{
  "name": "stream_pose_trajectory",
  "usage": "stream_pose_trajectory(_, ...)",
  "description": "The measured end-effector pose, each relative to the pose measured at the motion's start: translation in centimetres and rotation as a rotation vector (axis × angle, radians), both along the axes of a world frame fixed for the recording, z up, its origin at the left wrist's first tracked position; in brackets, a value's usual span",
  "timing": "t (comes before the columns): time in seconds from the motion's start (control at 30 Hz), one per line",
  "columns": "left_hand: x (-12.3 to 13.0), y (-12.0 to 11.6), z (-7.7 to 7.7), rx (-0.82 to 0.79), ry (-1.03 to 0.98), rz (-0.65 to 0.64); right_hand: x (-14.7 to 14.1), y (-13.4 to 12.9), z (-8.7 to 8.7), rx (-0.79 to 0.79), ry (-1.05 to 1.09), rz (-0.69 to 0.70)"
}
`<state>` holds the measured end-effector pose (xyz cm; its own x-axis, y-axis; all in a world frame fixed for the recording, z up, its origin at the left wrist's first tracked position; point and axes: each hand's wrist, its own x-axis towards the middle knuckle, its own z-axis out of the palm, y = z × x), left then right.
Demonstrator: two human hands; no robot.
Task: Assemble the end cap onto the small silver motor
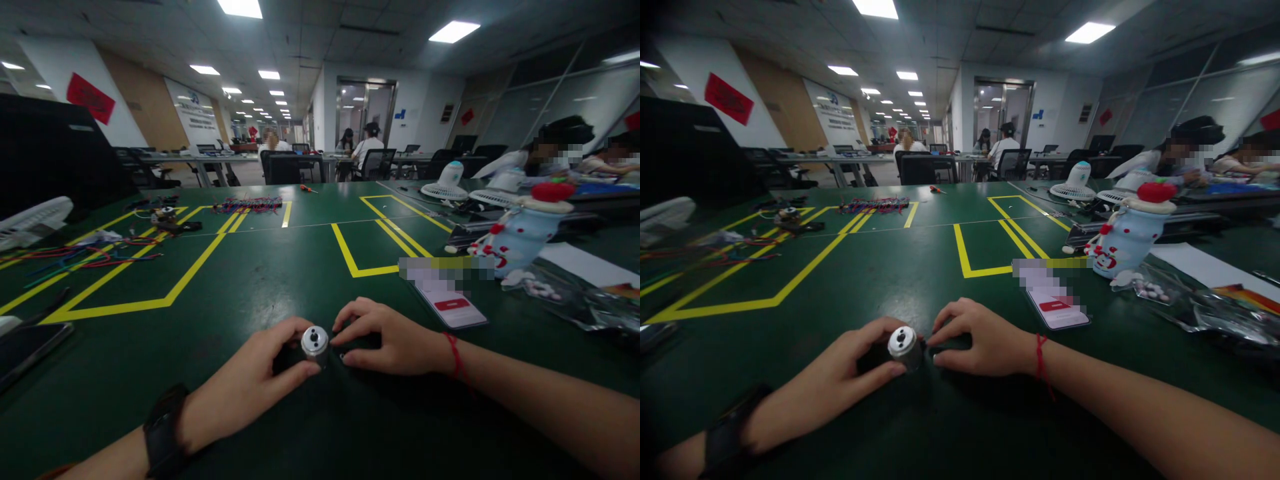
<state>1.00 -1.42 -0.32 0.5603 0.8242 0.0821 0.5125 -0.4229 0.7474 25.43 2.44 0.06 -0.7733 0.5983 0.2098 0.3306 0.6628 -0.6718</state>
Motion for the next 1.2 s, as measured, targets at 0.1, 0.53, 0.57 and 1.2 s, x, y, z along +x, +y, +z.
stream_pose_trajectory(0.1, 0.0, 0.0, 0.1, 0.001, 0.008, 0.001, 0.1, 0.5, -0.1, -0.185, 0.117, -0.118)
stream_pose_trajectory(0.53, -0.2, -0.1, 0.1, 0.017, 0.020, 0.013, 0.3, 1.6, -1.1, -0.523, 0.417, -0.394)
stream_pose_trajectory(0.57, -0.2, -0.1, 0.0, 0.016, 0.018, 0.013, 0.2, 1.2, -0.8, -0.409, 0.300, -0.312)
stream_pose_trajectory(1.2, 0.1, 0.0, -0.2, 0.062, 0.036, 0.005, -4.0, -2.3, 1.3, 0.127, 0.231, -0.207)
